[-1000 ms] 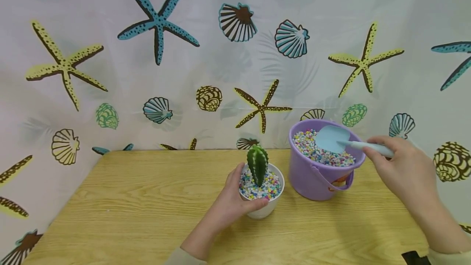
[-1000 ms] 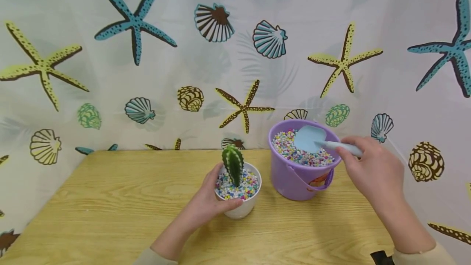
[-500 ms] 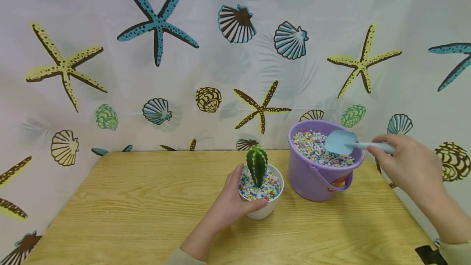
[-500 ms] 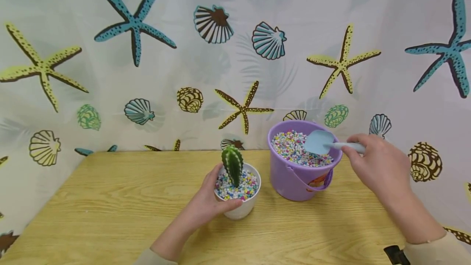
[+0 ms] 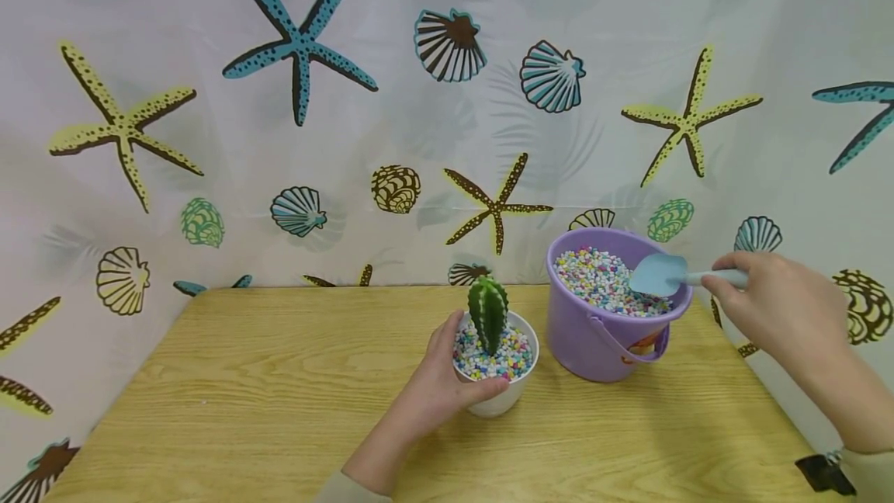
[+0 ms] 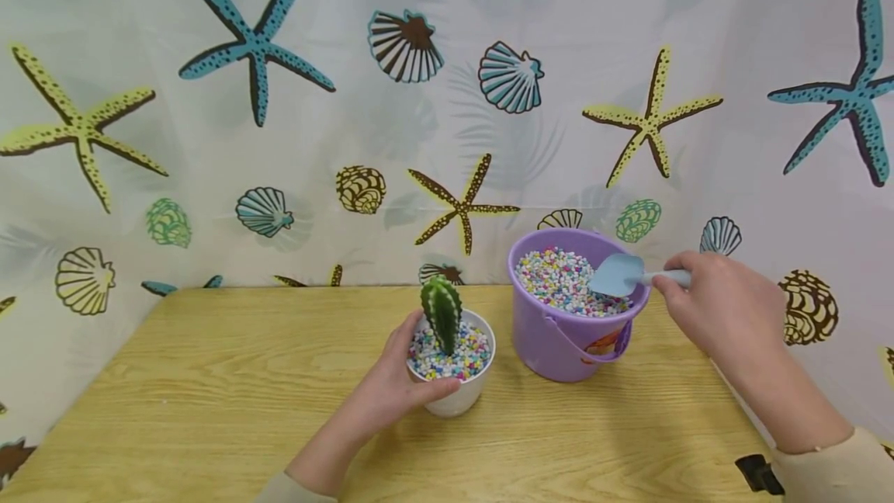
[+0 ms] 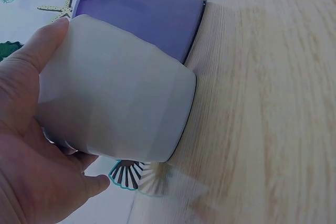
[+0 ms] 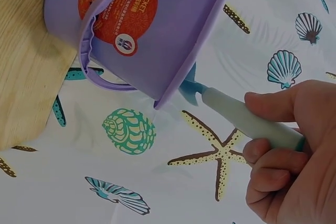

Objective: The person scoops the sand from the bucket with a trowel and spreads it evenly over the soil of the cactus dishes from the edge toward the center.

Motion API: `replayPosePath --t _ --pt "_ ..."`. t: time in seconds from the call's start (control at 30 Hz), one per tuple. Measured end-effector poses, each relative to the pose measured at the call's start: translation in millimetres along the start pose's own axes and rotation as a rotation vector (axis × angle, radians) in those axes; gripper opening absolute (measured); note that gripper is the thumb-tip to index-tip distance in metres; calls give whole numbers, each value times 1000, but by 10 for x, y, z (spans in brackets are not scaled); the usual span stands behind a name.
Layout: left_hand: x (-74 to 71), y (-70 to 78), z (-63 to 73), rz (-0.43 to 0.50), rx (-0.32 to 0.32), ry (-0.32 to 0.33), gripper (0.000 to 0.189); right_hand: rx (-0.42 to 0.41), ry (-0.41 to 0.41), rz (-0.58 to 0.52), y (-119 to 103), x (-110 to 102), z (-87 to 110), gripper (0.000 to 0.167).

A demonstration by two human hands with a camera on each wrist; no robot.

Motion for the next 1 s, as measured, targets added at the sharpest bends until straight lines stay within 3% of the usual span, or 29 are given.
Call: replayPosePath --t 0.5,1.0 --pt "-11 -1 -4 -16 1 1 130 57 -89 40 -2 34 -71 31" --pt "-12 -12 7 -21 6 5 130 105 -208 47 57 234 -175 44"
Point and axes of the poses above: each hand's wrist, its own z-axis away from the middle knuckle, its own x-axis out of the palm, y = z × x, the point moved 8 cm from there along -z, towards the middle knuckle, and after that the axes turned 9 degrees about x, right-handed, at the moved point
